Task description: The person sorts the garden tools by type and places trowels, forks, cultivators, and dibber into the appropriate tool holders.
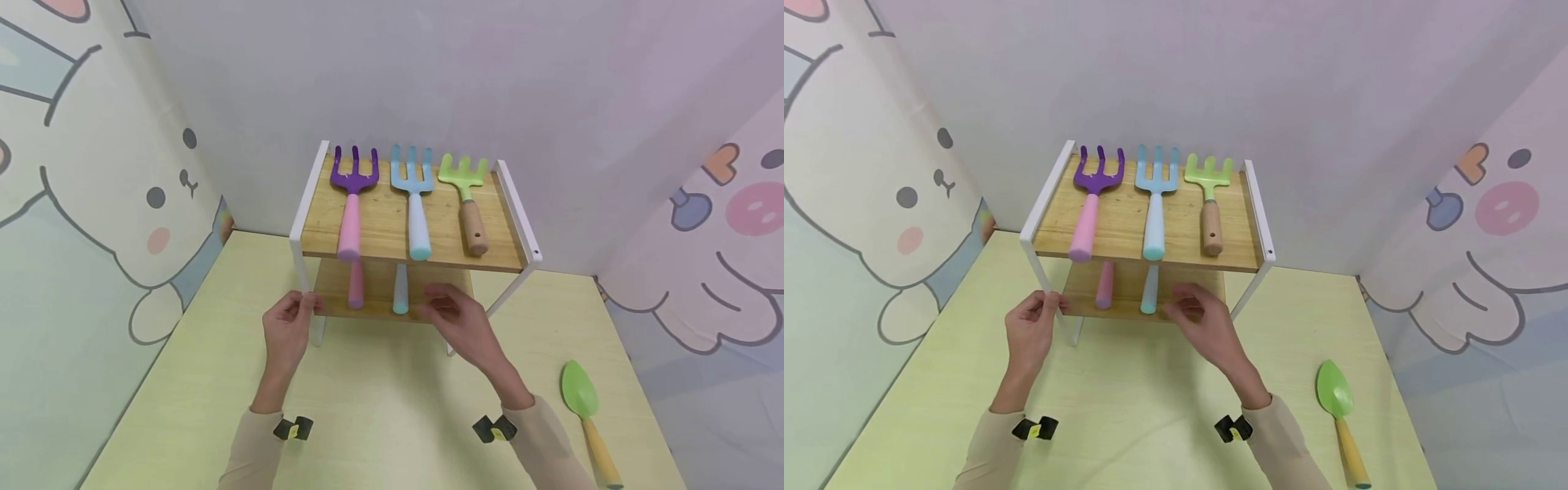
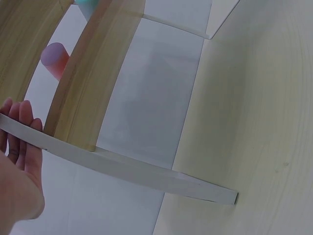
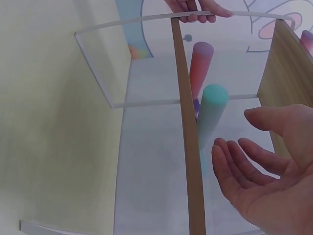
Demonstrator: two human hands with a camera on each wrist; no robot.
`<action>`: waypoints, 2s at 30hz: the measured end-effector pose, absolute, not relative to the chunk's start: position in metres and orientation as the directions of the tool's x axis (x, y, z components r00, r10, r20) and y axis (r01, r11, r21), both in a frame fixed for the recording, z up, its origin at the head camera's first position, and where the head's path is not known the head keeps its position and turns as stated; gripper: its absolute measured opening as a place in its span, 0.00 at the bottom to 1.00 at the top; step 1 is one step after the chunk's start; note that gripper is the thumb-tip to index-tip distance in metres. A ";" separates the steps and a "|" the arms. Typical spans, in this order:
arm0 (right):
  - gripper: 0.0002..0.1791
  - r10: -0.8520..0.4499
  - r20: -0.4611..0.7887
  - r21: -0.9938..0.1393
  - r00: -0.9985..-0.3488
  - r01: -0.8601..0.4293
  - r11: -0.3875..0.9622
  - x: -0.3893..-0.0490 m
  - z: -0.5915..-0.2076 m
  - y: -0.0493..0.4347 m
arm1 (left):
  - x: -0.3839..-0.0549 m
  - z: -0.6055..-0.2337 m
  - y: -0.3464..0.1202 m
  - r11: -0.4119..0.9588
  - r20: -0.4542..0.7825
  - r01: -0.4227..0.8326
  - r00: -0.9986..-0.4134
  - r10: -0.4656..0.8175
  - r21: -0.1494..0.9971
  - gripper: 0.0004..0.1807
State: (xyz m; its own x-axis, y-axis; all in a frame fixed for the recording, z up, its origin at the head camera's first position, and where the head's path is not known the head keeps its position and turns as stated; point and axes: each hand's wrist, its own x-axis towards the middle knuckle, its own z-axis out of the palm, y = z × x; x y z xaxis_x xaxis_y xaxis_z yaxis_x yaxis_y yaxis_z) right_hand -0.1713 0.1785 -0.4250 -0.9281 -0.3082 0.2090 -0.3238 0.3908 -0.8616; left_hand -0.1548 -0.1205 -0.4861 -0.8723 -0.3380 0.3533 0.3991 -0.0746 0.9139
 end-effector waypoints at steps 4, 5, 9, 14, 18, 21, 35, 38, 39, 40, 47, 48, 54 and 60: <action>0.19 -0.320 0.242 -0.850 -0.916 -0.359 0.386 -0.167 -0.430 0.184 | -0.155 -0.486 -0.121 -0.072 0.358 0.403 -0.871 -0.337 0.912 0.13; 0.19 -0.322 0.251 -0.848 -0.913 -0.367 0.381 -0.166 -0.431 0.186 | -0.155 -0.486 -0.121 -0.073 0.359 0.405 -0.870 -0.337 0.912 0.13; 0.18 -0.325 0.299 -0.836 -0.897 -0.410 0.366 -0.161 -0.435 0.191 | -0.155 -0.486 -0.121 -0.078 0.356 0.403 -0.871 -0.338 0.912 0.13; 0.17 -0.337 0.364 -0.802 -0.869 -0.476 0.360 -0.157 -0.442 0.198 | -0.154 -0.485 -0.121 -0.084 0.351 0.400 -0.872 -0.341 0.913 0.13; 0.18 -0.358 0.406 -0.785 -0.841 -0.522 0.335 -0.153 -0.445 0.205 | -0.154 -0.485 -0.121 -0.087 0.349 0.398 -0.873 -0.341 0.913 0.13; 0.19 -0.368 0.420 -0.776 -0.829 -0.539 0.328 -0.151 -0.447 0.210 | -0.155 -0.486 -0.121 -0.093 0.348 0.400 -0.873 -0.341 0.912 0.13; 0.20 -0.377 0.503 -0.715 -0.778 -0.620 0.323 -0.125 -0.430 0.218 | -0.154 -0.485 -0.120 -0.063 0.346 0.388 -0.875 -0.340 0.920 0.13; 0.21 -0.369 0.540 -0.685 -0.756 -0.650 0.329 -0.123 -0.432 0.222 | -0.154 -0.485 -0.120 -0.061 0.349 0.390 -0.874 -0.338 0.919 0.12; 0.22 -0.366 0.549 -0.678 -0.752 -0.656 0.330 -0.122 -0.433 0.223 | -0.154 -0.486 -0.120 -0.062 0.348 0.390 -0.875 -0.338 0.919 0.12; 0.22 -0.363 0.554 -0.675 -0.749 -0.660 0.331 -0.122 -0.434 0.225 | -0.154 -0.486 -0.120 -0.063 0.349 0.391 -0.874 -0.337 0.918 0.12; 0.23 -0.342 0.572 -0.662 -0.745 -0.666 0.344 -0.118 -0.441 0.238 | -0.154 -0.487 -0.120 -0.075 0.357 0.403 -0.872 -0.335 0.912 0.12; 0.24 -0.340 0.574 -0.660 -0.745 -0.666 0.347 -0.117 -0.443 0.240 | -0.154 -0.487 -0.120 -0.076 0.357 0.403 -0.872 -0.335 0.912 0.12; 0.25 -0.323 0.584 -0.645 -0.745 -0.667 0.372 -0.114 -0.451 0.253 | -0.154 -0.488 -0.121 -0.077 0.353 0.399 -0.873 -0.337 0.914 0.12; 0.27 -0.301 0.603 -0.634 -0.739 -0.672 0.383 -0.111 -0.461 0.268 | -0.155 -0.488 -0.121 -0.081 0.359 0.404 -0.874 -0.328 0.911 0.12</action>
State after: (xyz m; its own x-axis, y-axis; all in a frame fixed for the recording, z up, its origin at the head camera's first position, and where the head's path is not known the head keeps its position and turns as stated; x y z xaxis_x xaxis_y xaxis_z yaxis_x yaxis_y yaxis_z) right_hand -0.1106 0.2679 -0.4609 -0.7391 -0.3011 0.6026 -0.6725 0.3826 -0.6336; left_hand -0.1547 -0.1208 -0.4884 -0.8739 -0.3278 0.3589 0.4044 -0.0807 0.9110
